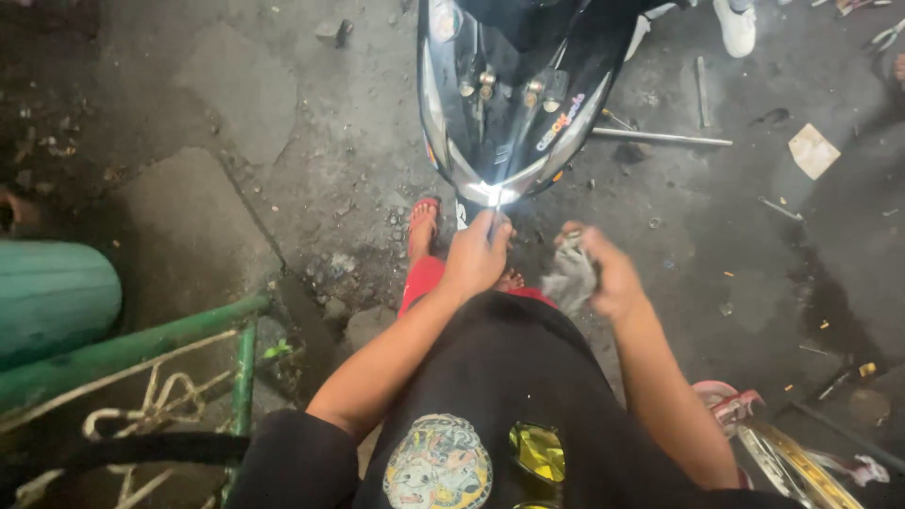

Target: Disassembling the front cowl of a motorcycle using hand tools to access internal components.

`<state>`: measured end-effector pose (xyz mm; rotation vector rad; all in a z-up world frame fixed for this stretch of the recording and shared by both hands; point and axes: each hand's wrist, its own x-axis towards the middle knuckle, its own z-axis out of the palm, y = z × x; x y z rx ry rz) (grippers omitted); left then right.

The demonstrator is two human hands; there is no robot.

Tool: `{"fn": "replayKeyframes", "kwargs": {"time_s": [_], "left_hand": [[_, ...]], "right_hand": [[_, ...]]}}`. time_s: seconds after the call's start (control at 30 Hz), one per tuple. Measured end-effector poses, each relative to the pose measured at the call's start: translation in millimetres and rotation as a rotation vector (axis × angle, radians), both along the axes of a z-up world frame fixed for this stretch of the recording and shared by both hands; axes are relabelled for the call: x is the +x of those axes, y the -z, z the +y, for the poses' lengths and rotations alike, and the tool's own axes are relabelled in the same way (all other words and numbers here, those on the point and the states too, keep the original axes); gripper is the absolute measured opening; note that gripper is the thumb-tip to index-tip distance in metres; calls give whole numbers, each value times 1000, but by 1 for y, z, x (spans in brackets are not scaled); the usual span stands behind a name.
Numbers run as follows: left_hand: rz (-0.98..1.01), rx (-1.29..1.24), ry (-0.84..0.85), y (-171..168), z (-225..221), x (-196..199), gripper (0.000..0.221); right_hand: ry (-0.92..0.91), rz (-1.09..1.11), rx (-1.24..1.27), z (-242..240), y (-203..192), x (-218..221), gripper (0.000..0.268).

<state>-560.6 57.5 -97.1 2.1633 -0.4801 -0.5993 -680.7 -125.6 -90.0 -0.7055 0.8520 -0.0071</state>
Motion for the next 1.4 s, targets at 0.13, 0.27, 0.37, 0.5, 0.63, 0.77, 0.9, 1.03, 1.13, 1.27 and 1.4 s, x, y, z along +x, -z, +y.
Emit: {"fn": "replayKeyframes", "kwargs": {"time_s": [0.13, 0.27, 0.37, 0.5, 0.63, 0.77, 0.9, 1.03, 1.13, 1.27, 1.4], "left_hand": [[158, -160, -58, -20, -21, 11, 13], [340, -206, -143, -18, -36, 41, 19], [237, -189, -154, -16, -42, 81, 34], [241, -105, -233, 25, -51, 141, 32], [403, -212, -253, 21, -61, 166, 30], [253, -106, -158, 45, -65, 184, 27], [98, -1, -101, 56, -62, 191, 33], [98, 85, -99, 48, -65, 182, 32], [72, 150, -89, 46, -69, 184, 32], [110, 182, -130, 28, -76, 180, 34], [130, 151, -223, 45, -84, 178, 31]], "right_hand": [[-459, 288, -793, 42, 2, 5, 56], [-699, 305, -1380, 39, 49, 20, 35], [-773, 352, -1507, 27, 75, 60, 28], [-791, 461, -1493, 19, 84, 110, 21], [-767, 561, -1432, 26, 75, 138, 29], [-755, 569, -1339, 31, 78, 150, 30], [-771, 596, -1221, 37, 100, 161, 30], [-800, 504, -1185, 32, 128, 158, 35], [-815, 453, -1163, 33, 132, 165, 37], [-803, 391, -1166, 20, 151, 161, 38], [-804, 426, -1240, -6, 104, 155, 38]]}}
